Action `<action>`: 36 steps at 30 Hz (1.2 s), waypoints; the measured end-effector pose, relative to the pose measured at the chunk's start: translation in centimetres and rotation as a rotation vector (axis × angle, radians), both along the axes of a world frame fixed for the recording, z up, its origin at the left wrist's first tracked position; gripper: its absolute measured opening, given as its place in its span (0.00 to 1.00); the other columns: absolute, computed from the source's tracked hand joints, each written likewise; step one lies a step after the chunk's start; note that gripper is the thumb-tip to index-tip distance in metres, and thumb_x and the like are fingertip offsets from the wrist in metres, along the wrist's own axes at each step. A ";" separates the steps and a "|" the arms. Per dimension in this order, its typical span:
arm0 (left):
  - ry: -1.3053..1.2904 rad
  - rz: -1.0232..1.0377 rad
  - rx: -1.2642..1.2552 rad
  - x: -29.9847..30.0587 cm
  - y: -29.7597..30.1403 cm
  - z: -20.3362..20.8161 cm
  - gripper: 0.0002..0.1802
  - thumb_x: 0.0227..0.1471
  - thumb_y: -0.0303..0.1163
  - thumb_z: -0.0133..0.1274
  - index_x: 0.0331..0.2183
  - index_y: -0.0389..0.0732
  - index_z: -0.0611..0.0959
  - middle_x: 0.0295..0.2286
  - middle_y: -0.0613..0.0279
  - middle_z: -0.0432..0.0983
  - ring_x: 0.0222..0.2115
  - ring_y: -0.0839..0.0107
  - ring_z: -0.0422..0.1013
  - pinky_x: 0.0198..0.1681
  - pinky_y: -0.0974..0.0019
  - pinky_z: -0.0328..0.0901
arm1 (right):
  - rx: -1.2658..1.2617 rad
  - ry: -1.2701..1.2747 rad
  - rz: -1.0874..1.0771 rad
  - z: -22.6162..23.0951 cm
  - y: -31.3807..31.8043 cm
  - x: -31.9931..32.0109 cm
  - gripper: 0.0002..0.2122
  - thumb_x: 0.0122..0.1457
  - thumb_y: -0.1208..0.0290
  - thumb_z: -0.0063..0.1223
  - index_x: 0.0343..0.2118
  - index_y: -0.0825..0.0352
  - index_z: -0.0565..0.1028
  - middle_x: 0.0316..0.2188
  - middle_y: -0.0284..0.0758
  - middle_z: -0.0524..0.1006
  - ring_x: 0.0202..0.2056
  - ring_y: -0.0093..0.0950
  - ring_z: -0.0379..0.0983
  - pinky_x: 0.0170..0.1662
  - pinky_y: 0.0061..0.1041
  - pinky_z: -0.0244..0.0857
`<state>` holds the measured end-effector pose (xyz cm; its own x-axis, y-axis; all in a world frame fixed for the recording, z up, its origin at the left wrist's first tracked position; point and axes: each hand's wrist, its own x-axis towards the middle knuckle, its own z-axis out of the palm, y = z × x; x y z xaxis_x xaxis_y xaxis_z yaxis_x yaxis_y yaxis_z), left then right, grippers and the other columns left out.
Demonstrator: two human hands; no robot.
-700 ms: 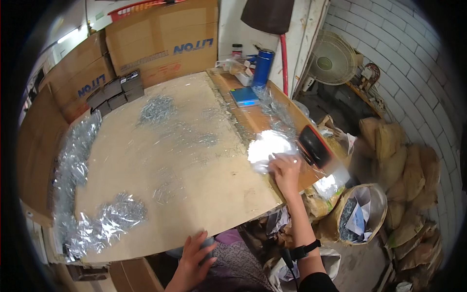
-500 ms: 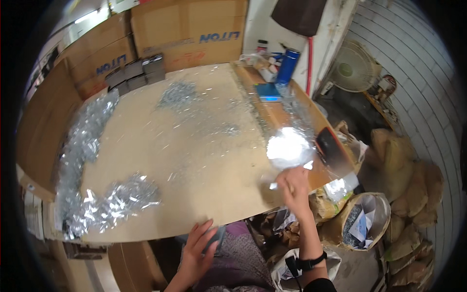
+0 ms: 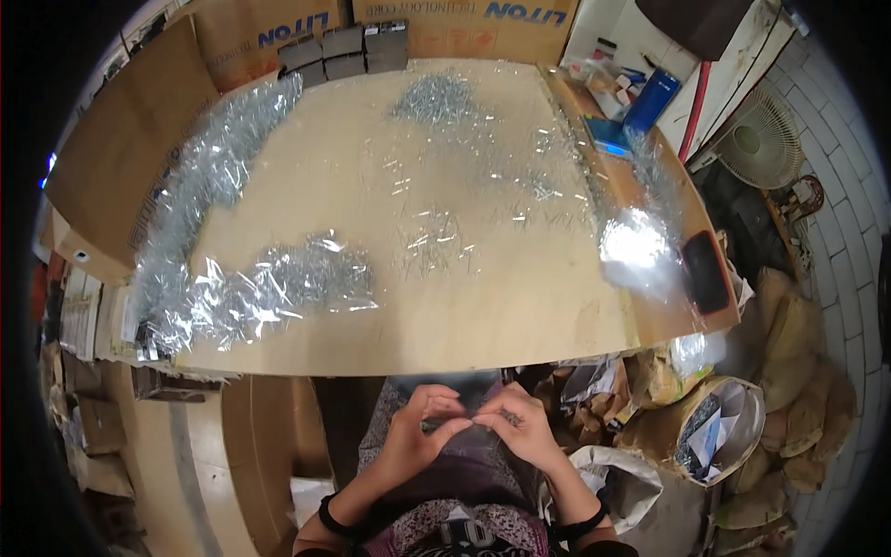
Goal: Picking up small metal pins from a table and placing them into a small plastic bag.
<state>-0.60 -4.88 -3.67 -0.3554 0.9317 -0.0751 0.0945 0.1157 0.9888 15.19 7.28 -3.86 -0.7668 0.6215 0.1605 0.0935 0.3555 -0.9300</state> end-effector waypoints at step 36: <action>0.621 -0.201 -0.022 -2.0 -4.9 -14.6 0.08 0.51 0.35 0.57 0.30 0.41 0.79 0.28 0.56 0.78 0.27 0.55 0.75 0.28 0.57 0.70 | 0.345 -0.292 -0.049 -13.5 -3.7 1.1 0.08 0.54 0.68 0.57 0.31 0.67 0.73 0.30 0.39 0.69 0.36 0.40 0.65 0.43 0.36 0.54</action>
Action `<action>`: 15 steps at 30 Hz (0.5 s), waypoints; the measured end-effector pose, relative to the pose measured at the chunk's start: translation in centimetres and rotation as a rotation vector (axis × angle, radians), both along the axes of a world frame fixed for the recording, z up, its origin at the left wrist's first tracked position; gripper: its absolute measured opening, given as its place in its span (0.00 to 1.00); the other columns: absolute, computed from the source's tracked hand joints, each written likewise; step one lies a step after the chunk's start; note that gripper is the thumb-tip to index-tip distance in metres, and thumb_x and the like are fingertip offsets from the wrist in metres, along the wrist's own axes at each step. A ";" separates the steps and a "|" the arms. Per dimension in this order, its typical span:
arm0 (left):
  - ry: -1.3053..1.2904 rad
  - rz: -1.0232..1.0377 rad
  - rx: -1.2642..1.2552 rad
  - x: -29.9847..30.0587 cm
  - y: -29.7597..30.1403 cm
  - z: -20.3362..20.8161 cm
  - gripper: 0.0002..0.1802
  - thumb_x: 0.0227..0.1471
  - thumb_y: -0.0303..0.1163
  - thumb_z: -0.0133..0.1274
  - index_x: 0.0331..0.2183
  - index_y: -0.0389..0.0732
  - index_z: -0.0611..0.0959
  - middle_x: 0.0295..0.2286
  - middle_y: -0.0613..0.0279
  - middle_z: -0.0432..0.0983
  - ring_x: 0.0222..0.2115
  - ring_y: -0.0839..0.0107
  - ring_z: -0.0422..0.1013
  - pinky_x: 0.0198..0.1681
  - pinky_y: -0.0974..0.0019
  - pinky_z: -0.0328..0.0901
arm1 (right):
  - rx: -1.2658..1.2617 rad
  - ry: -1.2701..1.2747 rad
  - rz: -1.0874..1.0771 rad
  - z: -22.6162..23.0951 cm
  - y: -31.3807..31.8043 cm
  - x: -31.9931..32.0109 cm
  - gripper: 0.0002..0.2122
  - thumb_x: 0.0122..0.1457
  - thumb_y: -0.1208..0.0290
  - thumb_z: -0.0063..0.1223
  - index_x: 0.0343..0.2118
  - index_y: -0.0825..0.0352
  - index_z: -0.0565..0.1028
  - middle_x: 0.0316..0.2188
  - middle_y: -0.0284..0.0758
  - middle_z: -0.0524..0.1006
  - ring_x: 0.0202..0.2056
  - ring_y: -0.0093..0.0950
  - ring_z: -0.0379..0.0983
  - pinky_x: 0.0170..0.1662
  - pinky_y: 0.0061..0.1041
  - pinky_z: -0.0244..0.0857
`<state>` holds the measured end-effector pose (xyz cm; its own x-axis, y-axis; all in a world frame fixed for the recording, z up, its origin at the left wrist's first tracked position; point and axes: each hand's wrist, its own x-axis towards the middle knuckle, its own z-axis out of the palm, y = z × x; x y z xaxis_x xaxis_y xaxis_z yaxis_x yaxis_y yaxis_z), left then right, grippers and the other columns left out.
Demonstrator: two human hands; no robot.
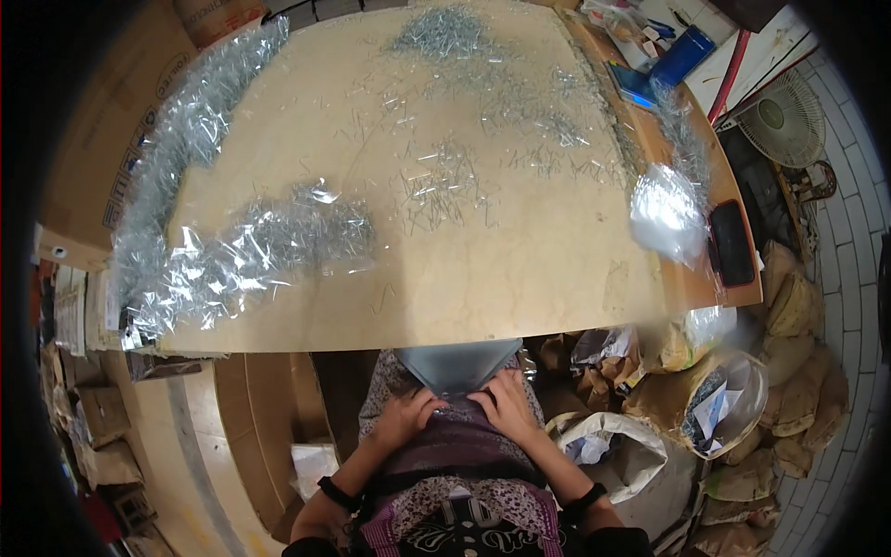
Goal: Picking up small metal pins from a table and placing them into a small plastic bag.
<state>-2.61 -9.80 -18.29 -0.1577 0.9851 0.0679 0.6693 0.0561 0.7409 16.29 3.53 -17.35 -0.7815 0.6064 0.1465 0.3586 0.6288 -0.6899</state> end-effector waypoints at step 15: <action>-0.149 -0.078 0.150 0.8 0.4 1.7 0.09 0.44 0.26 0.61 0.32 0.42 0.85 0.35 0.64 0.79 0.31 0.68 0.72 0.37 0.65 0.69 | 0.441 0.084 -0.050 14.7 10.4 -14.4 0.30 0.53 0.54 0.56 0.57 0.63 0.64 0.59 0.48 0.60 0.61 0.47 0.53 0.60 0.54 0.43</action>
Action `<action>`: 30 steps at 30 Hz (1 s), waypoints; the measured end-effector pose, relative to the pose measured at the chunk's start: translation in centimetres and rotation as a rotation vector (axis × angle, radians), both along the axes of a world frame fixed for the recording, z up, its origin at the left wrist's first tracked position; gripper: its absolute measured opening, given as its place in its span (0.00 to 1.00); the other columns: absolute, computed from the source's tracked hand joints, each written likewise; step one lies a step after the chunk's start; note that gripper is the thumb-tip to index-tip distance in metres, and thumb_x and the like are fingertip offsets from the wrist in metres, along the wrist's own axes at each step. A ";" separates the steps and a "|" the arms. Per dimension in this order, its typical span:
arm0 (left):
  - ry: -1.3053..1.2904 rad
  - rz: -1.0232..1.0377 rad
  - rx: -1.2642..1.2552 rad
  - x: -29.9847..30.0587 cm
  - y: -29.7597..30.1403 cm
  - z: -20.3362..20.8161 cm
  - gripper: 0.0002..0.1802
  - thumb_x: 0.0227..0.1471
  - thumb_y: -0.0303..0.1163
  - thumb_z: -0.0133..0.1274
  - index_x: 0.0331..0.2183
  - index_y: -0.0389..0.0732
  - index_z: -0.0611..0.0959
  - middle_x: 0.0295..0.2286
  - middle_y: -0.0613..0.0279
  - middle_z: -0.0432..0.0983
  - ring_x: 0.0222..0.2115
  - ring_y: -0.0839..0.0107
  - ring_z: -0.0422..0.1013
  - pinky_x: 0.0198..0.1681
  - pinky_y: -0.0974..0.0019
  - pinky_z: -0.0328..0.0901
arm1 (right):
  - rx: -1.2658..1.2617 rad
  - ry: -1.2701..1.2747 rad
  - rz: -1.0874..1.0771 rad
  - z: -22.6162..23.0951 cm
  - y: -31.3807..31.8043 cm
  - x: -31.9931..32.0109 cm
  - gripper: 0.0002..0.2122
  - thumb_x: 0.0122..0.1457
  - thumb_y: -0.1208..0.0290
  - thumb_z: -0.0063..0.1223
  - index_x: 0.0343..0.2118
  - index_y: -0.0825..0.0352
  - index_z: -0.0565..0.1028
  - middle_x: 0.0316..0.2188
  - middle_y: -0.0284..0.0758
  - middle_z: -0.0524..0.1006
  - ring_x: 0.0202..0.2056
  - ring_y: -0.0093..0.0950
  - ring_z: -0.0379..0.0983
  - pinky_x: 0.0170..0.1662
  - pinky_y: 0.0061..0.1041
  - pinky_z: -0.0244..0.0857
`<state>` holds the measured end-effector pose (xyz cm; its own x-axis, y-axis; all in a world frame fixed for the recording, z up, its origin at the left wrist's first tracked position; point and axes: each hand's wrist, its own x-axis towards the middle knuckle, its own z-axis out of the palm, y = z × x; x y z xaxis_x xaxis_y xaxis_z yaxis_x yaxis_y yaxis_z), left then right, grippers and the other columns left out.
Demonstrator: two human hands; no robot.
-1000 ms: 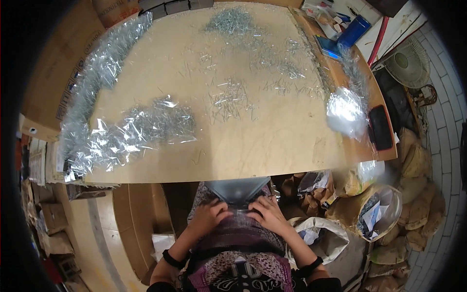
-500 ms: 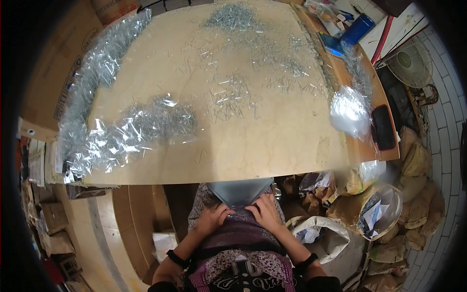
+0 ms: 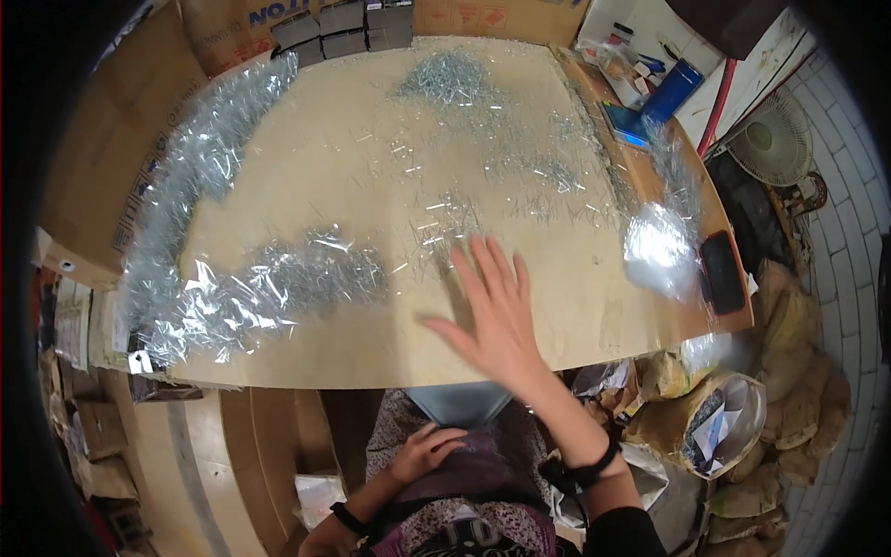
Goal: Picking up small metal pins from a table and placing them into a small plastic bag.
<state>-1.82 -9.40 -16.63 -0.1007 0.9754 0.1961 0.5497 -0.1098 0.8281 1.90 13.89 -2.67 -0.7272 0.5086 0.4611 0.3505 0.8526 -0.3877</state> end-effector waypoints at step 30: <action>-0.279 0.119 -0.137 0.7 0.0 4.5 0.04 0.44 0.24 0.61 0.27 0.40 0.84 0.26 0.63 0.80 0.30 0.66 0.74 0.36 0.65 0.70 | -0.145 0.142 0.019 -0.4 -1.4 7.1 0.23 0.46 0.89 0.40 0.47 0.71 0.74 0.51 0.44 0.72 0.56 0.41 0.66 0.61 0.43 0.55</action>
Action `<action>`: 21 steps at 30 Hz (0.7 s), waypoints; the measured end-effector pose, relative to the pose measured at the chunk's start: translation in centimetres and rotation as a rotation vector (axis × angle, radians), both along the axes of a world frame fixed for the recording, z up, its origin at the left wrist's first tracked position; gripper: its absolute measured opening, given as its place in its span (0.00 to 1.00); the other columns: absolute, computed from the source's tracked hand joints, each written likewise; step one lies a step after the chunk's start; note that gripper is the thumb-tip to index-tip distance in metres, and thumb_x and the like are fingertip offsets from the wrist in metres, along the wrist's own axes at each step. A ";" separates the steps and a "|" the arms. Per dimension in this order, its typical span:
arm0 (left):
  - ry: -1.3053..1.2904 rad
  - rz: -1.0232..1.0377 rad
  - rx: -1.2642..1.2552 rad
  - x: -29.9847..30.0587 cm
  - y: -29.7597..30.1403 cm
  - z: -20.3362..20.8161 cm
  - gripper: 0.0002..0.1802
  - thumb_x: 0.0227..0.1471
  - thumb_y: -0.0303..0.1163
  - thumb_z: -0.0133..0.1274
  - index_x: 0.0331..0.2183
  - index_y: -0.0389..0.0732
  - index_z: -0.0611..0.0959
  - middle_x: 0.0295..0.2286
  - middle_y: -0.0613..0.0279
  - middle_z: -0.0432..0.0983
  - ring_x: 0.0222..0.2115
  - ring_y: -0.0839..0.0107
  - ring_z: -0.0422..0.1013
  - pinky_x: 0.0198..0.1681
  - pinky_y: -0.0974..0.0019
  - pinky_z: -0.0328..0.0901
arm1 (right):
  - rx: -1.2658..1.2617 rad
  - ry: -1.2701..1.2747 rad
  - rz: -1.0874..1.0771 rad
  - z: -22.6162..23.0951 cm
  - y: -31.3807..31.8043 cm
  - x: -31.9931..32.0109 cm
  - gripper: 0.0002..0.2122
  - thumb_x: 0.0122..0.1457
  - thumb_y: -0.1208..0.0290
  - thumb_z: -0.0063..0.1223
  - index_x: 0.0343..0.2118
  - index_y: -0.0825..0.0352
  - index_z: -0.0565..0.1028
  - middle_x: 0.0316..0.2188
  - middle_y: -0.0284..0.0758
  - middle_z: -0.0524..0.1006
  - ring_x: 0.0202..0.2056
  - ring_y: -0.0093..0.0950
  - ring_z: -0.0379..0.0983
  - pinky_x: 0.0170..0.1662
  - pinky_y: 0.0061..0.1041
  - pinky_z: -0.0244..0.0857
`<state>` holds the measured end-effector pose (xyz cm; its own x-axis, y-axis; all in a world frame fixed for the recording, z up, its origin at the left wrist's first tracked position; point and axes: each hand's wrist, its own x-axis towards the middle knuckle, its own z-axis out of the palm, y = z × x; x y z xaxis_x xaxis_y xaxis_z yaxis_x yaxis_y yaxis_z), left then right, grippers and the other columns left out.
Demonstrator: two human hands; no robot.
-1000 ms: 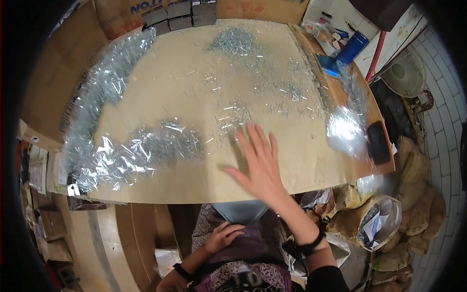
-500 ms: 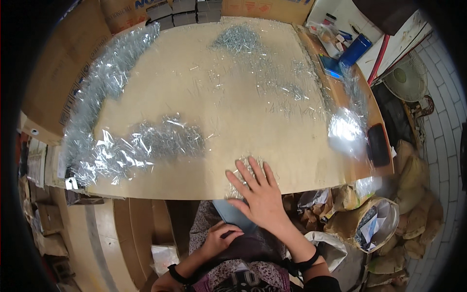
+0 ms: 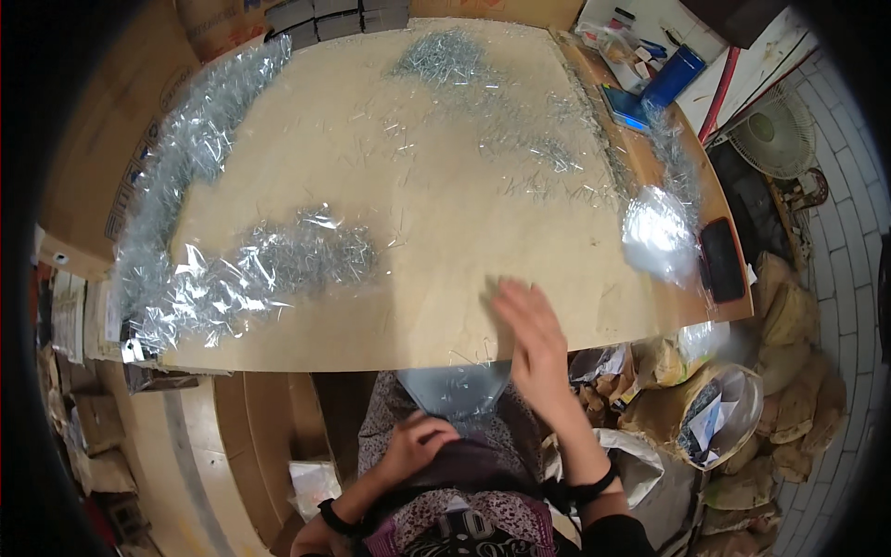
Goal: Picking up small metal pins from a table and placing them into a small plastic bag.
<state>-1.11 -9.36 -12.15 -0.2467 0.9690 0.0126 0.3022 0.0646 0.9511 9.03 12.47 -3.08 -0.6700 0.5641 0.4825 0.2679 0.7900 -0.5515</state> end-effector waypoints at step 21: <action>-0.053 0.011 -0.025 0.1 -0.1 0.0 0.04 0.46 0.24 0.61 0.29 0.39 0.85 0.27 0.60 0.80 0.30 0.66 0.75 0.36 0.67 0.70 | -0.064 -0.029 0.147 -0.1 0.4 2.4 0.24 0.38 0.92 0.45 0.42 0.69 0.77 0.47 0.41 0.75 0.54 0.40 0.67 0.61 0.41 0.57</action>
